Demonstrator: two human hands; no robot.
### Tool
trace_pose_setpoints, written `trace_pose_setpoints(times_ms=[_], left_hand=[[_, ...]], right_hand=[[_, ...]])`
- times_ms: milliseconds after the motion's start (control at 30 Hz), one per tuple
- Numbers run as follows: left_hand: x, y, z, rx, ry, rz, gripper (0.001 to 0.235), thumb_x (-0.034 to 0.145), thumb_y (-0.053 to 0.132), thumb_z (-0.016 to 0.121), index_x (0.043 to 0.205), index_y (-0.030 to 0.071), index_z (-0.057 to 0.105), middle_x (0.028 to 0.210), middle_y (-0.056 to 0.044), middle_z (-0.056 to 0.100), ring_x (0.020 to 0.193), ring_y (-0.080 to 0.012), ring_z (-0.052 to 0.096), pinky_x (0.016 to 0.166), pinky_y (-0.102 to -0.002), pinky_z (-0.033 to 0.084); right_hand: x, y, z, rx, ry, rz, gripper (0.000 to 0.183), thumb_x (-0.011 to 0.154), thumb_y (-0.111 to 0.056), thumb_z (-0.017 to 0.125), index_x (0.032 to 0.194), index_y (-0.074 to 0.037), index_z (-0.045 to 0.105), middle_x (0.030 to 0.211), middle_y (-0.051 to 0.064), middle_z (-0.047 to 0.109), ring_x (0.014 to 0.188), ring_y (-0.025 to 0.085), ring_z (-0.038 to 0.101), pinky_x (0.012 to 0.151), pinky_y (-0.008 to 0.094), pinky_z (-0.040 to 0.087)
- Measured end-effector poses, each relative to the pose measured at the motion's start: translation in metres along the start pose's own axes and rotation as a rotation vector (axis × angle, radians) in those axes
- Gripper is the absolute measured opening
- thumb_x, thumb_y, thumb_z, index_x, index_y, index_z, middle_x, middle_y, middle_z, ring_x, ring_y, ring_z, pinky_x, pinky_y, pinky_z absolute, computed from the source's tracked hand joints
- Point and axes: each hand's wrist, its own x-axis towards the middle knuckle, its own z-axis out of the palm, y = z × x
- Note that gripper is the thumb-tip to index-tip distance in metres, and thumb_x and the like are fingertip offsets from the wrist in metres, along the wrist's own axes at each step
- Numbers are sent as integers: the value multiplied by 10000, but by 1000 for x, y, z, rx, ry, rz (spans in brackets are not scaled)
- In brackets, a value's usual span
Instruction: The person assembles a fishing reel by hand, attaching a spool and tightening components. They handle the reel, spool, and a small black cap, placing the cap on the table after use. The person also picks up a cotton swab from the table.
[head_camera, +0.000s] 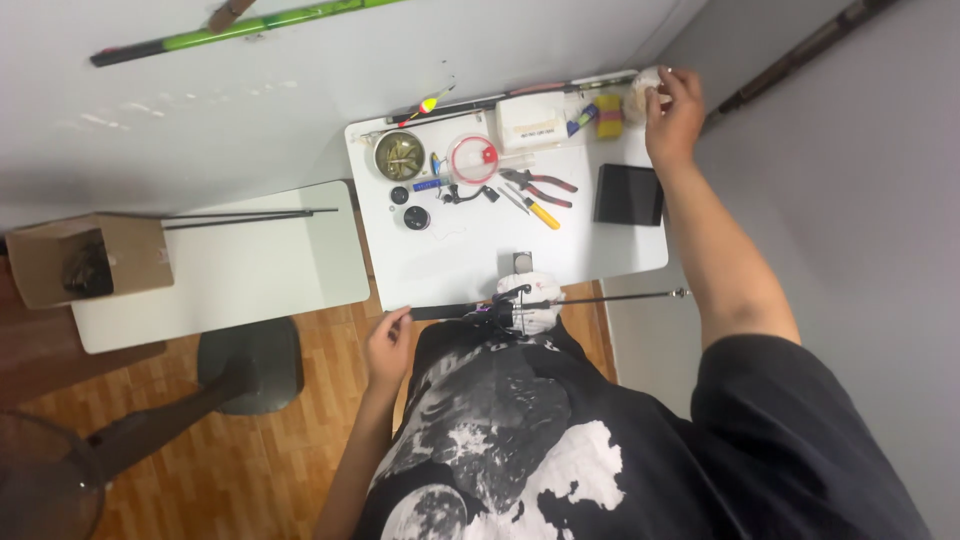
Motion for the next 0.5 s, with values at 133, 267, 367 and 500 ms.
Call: trace_pose_setpoints(times_ms=[133,267,367,500], left_hand=[[36,54,0,46,-202,199,173,964,108,685,1122,75,747,888,-65,688,760,-155,649,643,-276,516],[79,107,2,141,-425,409,183,935,121,698,1108,113,758,933,-56,723,788,-188,680,645,-300,530],[101,127,11,172,-583,533,197,937,150,695,1123,130,759,944,-46,731,835,-204,685,686,-322,537],[112,138,30,174,-766,644,274,933,228,705,1195,154,731,1005,-38,726,952,-220,678,794,-346,543]], right_hand=[[-48,-50,-40,237,61,130,303,976,36,725,1276,-1,701,1268,105,601,974,169,708,810,277,615],[-115,-68,-65,366,206,234,358,972,81,736,1313,4,658,1250,105,609,914,158,710,790,275,611],[-164,-101,-80,587,296,391,464,970,63,709,1396,-5,538,1193,107,617,901,167,720,803,292,621],[-221,-146,-90,809,331,618,473,984,3,695,1408,15,486,1064,105,644,931,195,750,847,329,655]])
